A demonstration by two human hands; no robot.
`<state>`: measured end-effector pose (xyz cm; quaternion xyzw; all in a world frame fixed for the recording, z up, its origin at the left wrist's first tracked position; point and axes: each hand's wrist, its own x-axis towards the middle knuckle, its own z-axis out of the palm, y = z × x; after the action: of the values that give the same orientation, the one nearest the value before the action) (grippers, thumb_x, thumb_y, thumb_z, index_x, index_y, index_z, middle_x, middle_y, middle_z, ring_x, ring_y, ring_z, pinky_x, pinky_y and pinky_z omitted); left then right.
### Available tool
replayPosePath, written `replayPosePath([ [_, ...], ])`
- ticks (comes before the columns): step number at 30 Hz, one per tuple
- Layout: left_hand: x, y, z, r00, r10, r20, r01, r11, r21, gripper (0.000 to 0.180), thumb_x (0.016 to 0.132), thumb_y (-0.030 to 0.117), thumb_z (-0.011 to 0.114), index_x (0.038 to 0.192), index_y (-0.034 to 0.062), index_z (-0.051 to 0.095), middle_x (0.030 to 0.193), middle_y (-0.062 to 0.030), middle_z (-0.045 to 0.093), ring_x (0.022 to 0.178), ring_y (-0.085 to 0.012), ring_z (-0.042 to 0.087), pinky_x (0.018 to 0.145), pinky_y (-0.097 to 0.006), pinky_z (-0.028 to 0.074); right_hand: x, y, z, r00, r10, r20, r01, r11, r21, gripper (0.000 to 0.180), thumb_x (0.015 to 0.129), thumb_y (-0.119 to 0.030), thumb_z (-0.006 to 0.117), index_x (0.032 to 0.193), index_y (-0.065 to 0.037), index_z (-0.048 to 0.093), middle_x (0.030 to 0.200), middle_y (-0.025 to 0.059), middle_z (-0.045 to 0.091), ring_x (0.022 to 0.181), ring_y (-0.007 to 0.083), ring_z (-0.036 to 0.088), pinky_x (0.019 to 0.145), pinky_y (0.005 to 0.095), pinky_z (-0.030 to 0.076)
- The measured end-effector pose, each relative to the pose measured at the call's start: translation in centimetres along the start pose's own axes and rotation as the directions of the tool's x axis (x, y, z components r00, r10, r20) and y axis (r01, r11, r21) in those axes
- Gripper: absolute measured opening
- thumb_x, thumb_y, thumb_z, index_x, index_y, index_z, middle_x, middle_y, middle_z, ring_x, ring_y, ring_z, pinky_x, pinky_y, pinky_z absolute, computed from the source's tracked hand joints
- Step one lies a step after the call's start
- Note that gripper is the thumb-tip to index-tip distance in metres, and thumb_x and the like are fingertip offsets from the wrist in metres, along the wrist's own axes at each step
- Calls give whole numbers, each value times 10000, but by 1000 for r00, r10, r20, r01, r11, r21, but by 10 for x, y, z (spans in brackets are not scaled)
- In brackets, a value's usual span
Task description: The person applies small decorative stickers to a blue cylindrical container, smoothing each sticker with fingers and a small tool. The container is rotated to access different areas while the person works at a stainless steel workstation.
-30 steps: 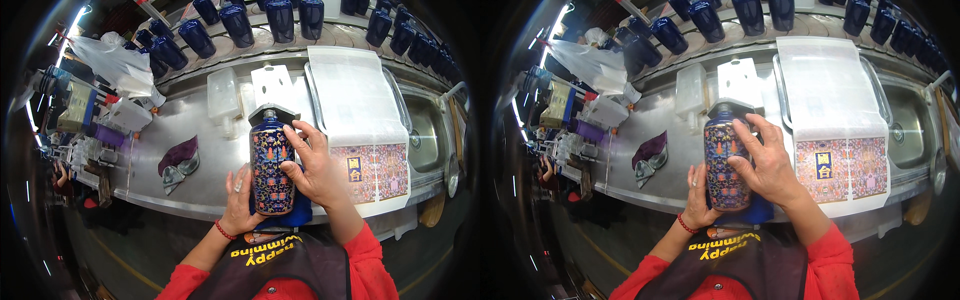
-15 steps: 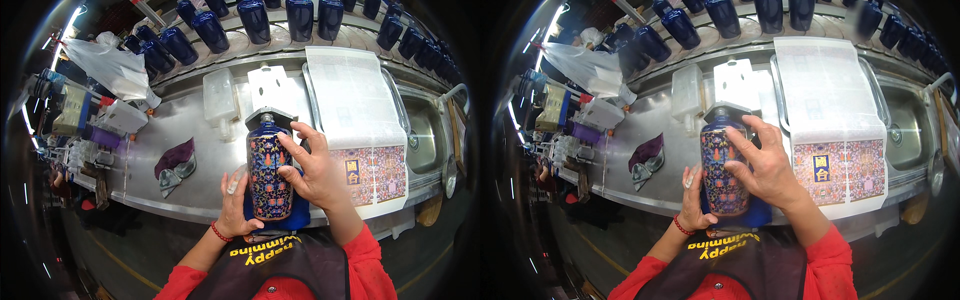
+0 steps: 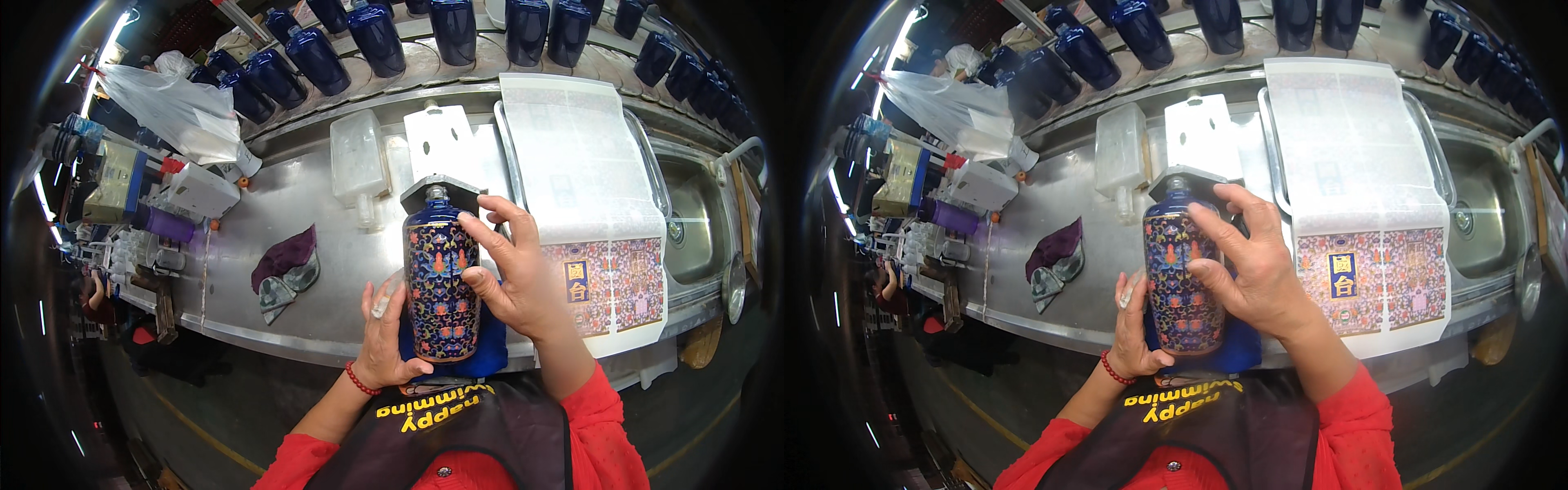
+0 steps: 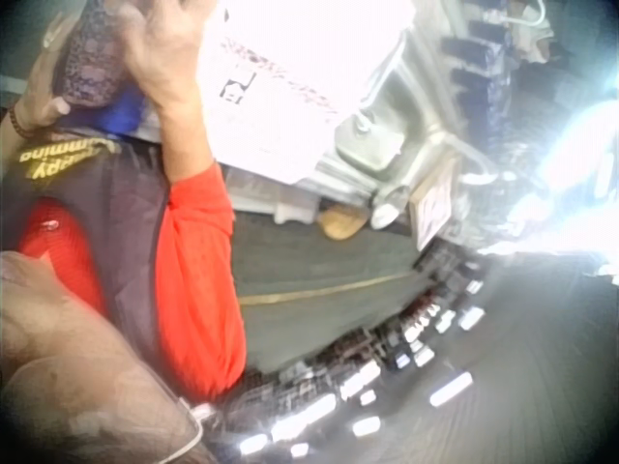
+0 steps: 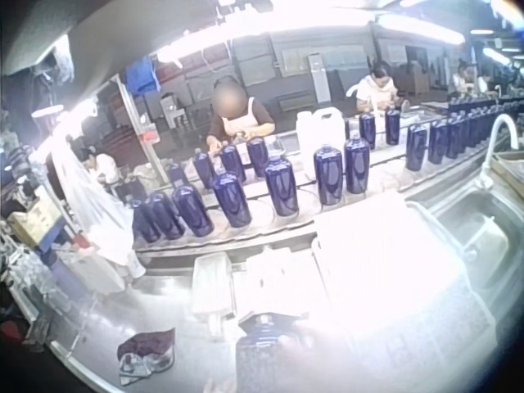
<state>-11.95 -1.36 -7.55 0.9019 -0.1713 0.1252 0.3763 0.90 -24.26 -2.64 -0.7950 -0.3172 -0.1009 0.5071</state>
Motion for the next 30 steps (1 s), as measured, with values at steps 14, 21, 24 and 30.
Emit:
replayPosePath([
  [14, 45, 7, -35, 984, 88, -154, -79, 995, 68, 568, 1017, 410, 562, 1382, -24, 587, 1392, -272, 587, 1346, -436, 515, 1230, -611, 124, -1, 2, -8, 1000, 15, -9, -15, 998, -62, 538, 943, -318, 747, 1386, -39, 623, 1417, 221, 505, 1218, 383, 525, 1038, 468, 457],
  [21, 130, 18, -69, 952, 292, 94, -302, 842, 447, 457, 800, 20, 642, 1228, 152, 738, 1344, -163, 638, 1332, -372, 502, 1236, -572, 167, -10, 3, -5, 999, 35, 39, -32, 997, -66, 532, 943, -296, 742, 1382, -26, 612, 1416, 234, 503, 1258, 419, 512, 1062, 492, 441],
  [24, 144, 21, -69, 933, 329, 146, -359, 815, 455, 427, 781, 48, 688, 1185, 174, 739, 1305, -112, 661, 1345, -341, 485, 1233, -596, 157, -11, 4, -5, 999, 36, 41, -33, 998, -53, 536, 936, -288, 747, 1382, -24, 610, 1414, 236, 504, 1272, 424, 506, 1068, 497, 438],
  [30, 153, 18, -73, 904, 349, 246, -426, 780, 458, 368, 791, 67, 707, 1132, 206, 725, 1275, -81, 676, 1351, -307, 489, 1228, -607, 180, -12, 8, -4, 998, 44, 52, -43, 999, -17, 543, 933, -284, 748, 1381, -12, 606, 1413, 241, 507, 1277, 428, 506, 1071, 499, 437],
])
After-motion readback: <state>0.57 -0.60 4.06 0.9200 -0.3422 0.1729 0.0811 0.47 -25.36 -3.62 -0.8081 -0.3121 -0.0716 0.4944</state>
